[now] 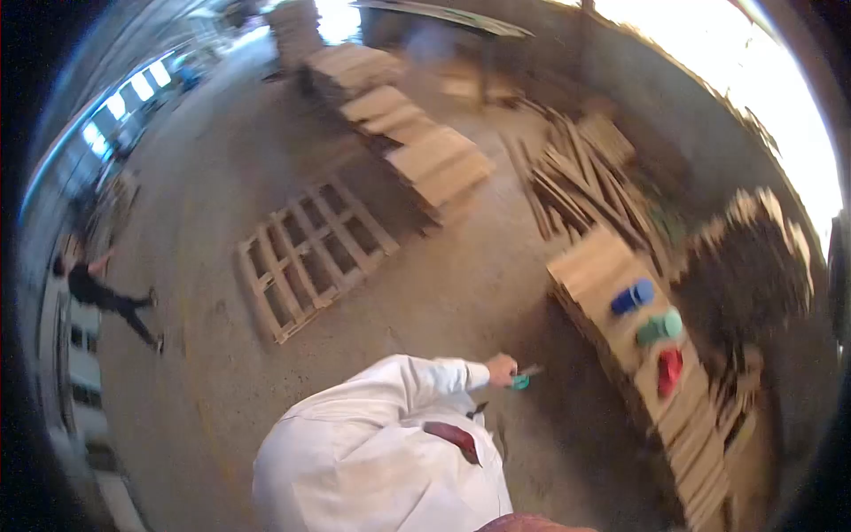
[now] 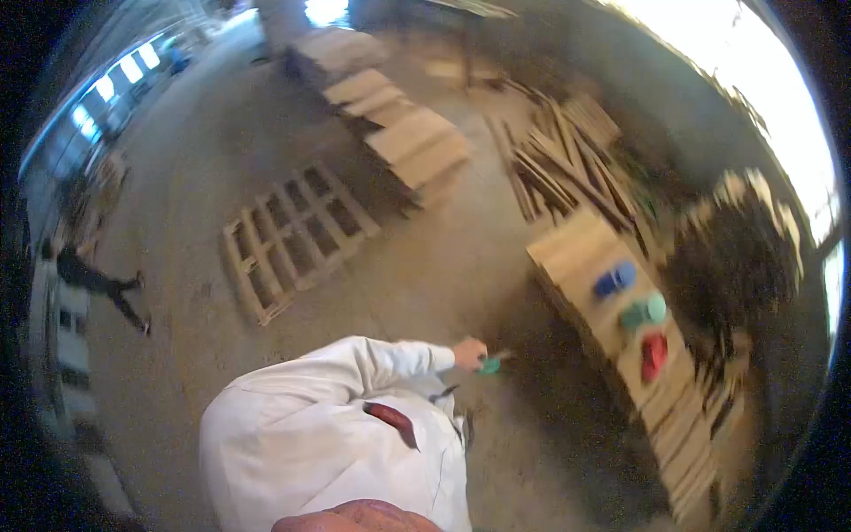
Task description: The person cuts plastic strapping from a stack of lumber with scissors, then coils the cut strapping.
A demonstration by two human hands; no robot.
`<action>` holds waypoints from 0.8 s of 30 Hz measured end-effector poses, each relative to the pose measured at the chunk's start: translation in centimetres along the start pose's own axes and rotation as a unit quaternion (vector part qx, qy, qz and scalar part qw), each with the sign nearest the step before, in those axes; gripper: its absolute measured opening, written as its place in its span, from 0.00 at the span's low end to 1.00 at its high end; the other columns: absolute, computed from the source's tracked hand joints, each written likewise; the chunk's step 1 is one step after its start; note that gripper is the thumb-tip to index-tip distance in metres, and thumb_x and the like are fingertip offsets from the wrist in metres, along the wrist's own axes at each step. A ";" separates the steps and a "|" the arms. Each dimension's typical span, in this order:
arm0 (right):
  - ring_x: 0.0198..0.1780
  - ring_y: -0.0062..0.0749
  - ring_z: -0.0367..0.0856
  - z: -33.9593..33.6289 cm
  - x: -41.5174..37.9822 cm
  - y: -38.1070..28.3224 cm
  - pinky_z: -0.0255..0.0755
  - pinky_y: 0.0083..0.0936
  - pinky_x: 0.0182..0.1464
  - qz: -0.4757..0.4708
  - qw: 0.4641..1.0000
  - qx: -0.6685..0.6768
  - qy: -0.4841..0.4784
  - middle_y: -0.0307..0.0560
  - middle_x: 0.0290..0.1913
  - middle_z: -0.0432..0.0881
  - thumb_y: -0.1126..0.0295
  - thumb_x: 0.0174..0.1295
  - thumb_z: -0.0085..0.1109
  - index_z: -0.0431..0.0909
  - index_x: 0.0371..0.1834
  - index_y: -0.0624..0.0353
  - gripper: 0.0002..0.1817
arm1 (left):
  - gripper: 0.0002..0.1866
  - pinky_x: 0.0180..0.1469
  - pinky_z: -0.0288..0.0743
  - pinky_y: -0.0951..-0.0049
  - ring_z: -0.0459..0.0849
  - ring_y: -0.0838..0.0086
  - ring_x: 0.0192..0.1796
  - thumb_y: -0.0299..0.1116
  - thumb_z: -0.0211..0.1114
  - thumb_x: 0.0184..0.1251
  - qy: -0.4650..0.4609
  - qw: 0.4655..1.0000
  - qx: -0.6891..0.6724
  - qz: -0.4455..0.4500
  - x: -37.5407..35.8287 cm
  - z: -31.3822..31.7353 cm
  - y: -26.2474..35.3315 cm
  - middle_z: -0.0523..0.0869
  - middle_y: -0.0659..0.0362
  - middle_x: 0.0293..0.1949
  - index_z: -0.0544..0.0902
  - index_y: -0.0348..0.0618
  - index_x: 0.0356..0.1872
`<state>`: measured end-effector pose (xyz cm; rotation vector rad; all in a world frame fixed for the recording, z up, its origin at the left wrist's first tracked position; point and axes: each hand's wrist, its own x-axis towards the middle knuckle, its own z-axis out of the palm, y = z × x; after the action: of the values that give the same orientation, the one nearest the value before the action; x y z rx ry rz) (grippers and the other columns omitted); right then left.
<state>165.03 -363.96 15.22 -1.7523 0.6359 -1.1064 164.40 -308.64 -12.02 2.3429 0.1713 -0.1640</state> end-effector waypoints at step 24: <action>0.19 0.18 0.54 9.3 24.1 2.9 0.52 0.20 0.21 0.131 0.968 0.065 0.206 0.31 0.20 0.58 0.42 0.82 0.46 0.68 0.34 0.48 0.24 | 0.12 0.60 0.82 0.50 0.87 0.46 0.59 0.28 0.61 0.68 -0.361 0.904 0.203 0.105 56.4 30.8 27.6 0.88 0.42 0.54 0.89 0.41 0.48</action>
<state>184.46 -380.21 20.87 -1.2887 0.9930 -1.3000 222.51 -345.66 -23.95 2.5067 -0.5254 -1.0218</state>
